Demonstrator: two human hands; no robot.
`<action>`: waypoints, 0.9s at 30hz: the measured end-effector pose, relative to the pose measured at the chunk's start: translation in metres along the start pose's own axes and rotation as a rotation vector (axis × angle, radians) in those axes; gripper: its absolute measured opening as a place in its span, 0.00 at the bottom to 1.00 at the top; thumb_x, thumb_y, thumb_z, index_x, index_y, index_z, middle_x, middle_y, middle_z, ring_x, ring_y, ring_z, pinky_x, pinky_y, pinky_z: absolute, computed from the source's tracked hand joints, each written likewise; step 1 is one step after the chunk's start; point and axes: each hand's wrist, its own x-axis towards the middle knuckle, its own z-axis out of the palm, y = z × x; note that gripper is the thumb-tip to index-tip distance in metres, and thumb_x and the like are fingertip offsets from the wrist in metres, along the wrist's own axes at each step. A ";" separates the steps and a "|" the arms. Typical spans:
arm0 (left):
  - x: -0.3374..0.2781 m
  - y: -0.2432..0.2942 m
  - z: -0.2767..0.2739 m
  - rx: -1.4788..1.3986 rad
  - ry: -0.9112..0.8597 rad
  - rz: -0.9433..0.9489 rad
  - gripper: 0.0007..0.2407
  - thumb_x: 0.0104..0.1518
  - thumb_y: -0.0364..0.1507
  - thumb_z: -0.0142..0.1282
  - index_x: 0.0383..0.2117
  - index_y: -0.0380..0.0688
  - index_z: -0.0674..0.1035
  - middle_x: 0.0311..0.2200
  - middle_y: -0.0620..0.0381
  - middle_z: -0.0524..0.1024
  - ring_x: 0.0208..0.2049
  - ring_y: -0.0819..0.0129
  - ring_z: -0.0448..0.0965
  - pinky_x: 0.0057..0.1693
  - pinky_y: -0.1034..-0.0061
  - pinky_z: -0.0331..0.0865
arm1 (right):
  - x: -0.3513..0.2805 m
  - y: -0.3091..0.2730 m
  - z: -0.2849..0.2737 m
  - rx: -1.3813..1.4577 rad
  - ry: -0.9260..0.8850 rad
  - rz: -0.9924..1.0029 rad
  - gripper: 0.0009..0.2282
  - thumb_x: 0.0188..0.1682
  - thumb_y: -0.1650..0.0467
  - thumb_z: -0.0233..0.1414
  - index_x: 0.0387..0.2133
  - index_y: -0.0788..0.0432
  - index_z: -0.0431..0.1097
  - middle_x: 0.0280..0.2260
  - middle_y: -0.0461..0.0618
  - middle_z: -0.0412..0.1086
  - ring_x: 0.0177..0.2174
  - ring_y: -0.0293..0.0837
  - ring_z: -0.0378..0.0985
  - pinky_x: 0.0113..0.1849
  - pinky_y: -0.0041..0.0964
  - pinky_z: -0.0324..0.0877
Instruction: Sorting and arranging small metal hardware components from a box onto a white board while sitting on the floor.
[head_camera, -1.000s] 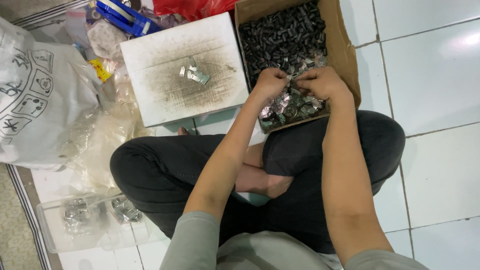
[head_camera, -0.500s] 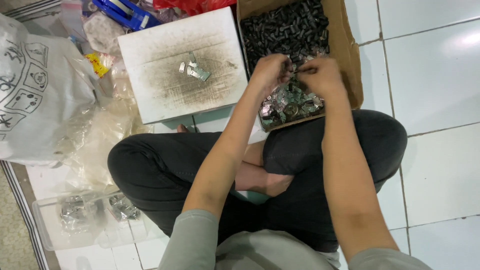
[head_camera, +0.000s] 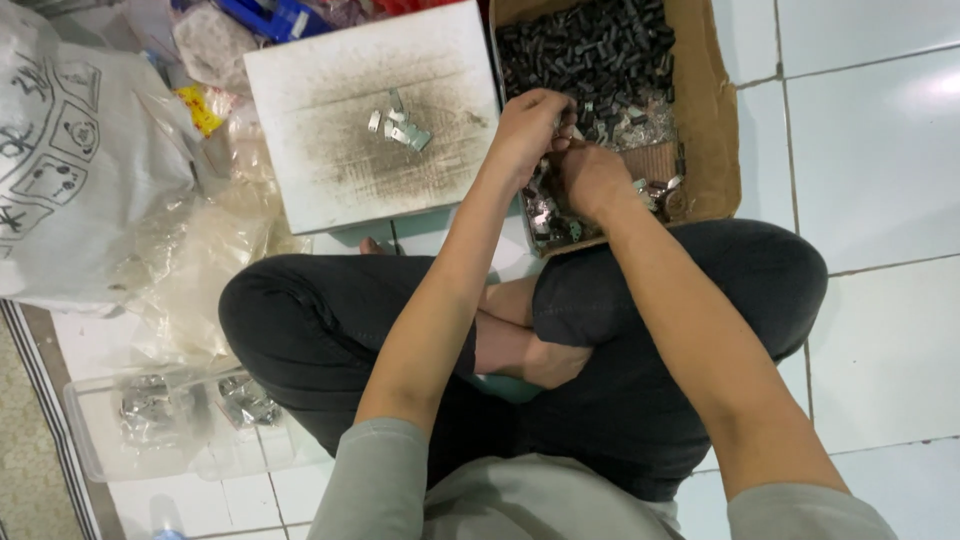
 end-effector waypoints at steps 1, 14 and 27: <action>-0.003 -0.001 0.000 -0.003 0.003 -0.006 0.09 0.59 0.27 0.49 0.32 0.31 0.80 0.25 0.50 0.76 0.25 0.67 0.73 0.34 0.77 0.70 | -0.003 0.000 0.001 0.002 -0.007 -0.001 0.10 0.50 0.69 0.49 0.41 0.56 0.76 0.43 0.58 0.76 0.39 0.59 0.79 0.38 0.50 0.73; -0.011 0.004 -0.001 0.019 -0.009 -0.024 0.09 0.60 0.25 0.49 0.34 0.29 0.80 0.27 0.49 0.77 0.24 0.69 0.75 0.32 0.77 0.72 | -0.027 0.011 -0.047 0.250 0.276 0.328 0.16 0.36 0.83 0.54 0.39 0.65 0.78 0.37 0.67 0.77 0.35 0.69 0.79 0.39 0.56 0.74; -0.009 -0.006 0.000 0.020 -0.041 -0.003 0.09 0.60 0.27 0.50 0.34 0.32 0.81 0.28 0.50 0.78 0.27 0.68 0.76 0.35 0.77 0.72 | -0.009 -0.036 0.016 0.173 -0.207 -0.026 0.11 0.49 0.78 0.46 0.42 0.64 0.73 0.45 0.63 0.74 0.40 0.62 0.79 0.42 0.52 0.74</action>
